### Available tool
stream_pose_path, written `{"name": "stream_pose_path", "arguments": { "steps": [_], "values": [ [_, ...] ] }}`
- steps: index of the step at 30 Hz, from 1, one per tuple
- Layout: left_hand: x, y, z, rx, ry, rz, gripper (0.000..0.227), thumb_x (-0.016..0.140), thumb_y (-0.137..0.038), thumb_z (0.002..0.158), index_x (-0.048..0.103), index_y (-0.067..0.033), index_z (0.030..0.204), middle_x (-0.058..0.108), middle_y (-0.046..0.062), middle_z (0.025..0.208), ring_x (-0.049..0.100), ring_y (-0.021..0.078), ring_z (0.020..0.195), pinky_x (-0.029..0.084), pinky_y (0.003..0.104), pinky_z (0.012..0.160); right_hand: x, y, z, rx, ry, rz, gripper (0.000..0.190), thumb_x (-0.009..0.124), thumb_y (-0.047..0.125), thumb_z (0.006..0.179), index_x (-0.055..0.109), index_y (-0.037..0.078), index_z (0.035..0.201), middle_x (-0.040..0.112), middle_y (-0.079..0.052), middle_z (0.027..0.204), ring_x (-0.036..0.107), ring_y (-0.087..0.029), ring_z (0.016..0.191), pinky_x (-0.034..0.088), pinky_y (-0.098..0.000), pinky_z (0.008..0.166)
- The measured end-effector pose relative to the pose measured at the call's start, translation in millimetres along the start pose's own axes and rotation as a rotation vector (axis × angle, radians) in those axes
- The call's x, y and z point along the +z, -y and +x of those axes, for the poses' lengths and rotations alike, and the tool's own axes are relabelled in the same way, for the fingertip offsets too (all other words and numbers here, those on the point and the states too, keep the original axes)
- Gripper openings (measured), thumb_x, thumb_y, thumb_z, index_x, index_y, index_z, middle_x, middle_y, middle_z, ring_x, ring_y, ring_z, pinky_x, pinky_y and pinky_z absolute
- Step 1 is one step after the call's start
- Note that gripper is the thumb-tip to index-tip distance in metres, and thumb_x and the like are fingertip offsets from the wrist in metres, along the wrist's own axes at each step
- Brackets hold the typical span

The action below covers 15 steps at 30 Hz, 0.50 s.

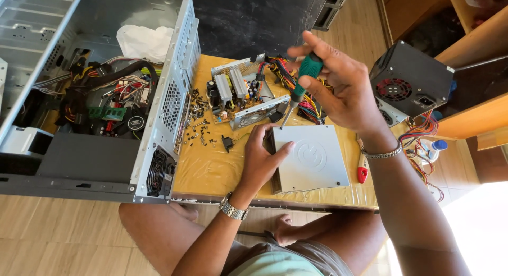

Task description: The person assembles a computer power supply unit by attaching a white metal cover to the casing. They use a screwdriver to secure the cover with screws, handling the unit and tools on a cluttered workbench.

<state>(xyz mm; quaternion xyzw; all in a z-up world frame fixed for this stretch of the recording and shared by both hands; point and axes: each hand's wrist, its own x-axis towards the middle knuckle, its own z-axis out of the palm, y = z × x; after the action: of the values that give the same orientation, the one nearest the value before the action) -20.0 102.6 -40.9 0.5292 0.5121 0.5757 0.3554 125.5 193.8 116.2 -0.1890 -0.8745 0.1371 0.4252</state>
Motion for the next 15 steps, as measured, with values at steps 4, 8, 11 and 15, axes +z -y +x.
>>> {"name": "stream_pose_path", "arguments": {
  "steps": [4,8,11,15],
  "values": [
    [2.2,4.3,-1.9,0.039,-0.021,0.005,0.042,0.079,-0.029,0.083,0.063,-0.0086,0.116,0.066,0.006,0.111,0.063,0.0218,0.108,0.051,0.035,0.093,-3.8,1.8,-0.6,-0.058,-0.061,-0.297,0.048,0.082,0.024,0.102,0.068,-0.009,0.135,0.046,-0.008,0.084,0.036,-0.02,0.071,0.03,-0.033,0.064],
    [1.5,1.9,-4.8,0.062,-0.023,0.021,0.042,0.078,-0.029,0.084,0.063,-0.0074,0.117,0.066,0.007,0.109,0.064,0.0213,0.104,0.052,0.035,0.091,-2.4,2.9,-1.1,0.057,0.081,0.148,0.048,0.062,0.009,0.11,0.043,-0.002,0.153,0.067,-0.022,0.131,0.069,-0.03,0.122,0.06,-0.0411,0.111],
    [0.2,0.0,-2.5,0.059,-0.024,0.041,0.045,0.077,-0.032,0.085,0.062,-0.0074,0.119,0.067,0.007,0.111,0.064,0.0224,0.107,0.051,0.036,0.093,-1.4,-3.3,-3.9,-0.024,-0.112,-0.232,0.05,0.091,0.023,0.091,0.071,-0.006,0.127,0.051,-0.008,0.087,0.04,-0.019,0.074,0.033,-0.0319,0.067],
    [-6.0,-9.0,5.6,0.253,-0.038,0.164,0.052,0.076,-0.033,0.09,0.057,-0.0017,0.126,0.062,0.014,0.12,0.061,0.0288,0.116,0.049,0.04,0.103,-0.4,-0.6,-4.6,0.033,-0.023,-0.007,0.05,0.076,0.017,0.098,0.053,-0.003,0.138,0.064,-0.017,0.112,0.058,-0.024,0.103,0.048,-0.0338,0.092]
  ]
}}
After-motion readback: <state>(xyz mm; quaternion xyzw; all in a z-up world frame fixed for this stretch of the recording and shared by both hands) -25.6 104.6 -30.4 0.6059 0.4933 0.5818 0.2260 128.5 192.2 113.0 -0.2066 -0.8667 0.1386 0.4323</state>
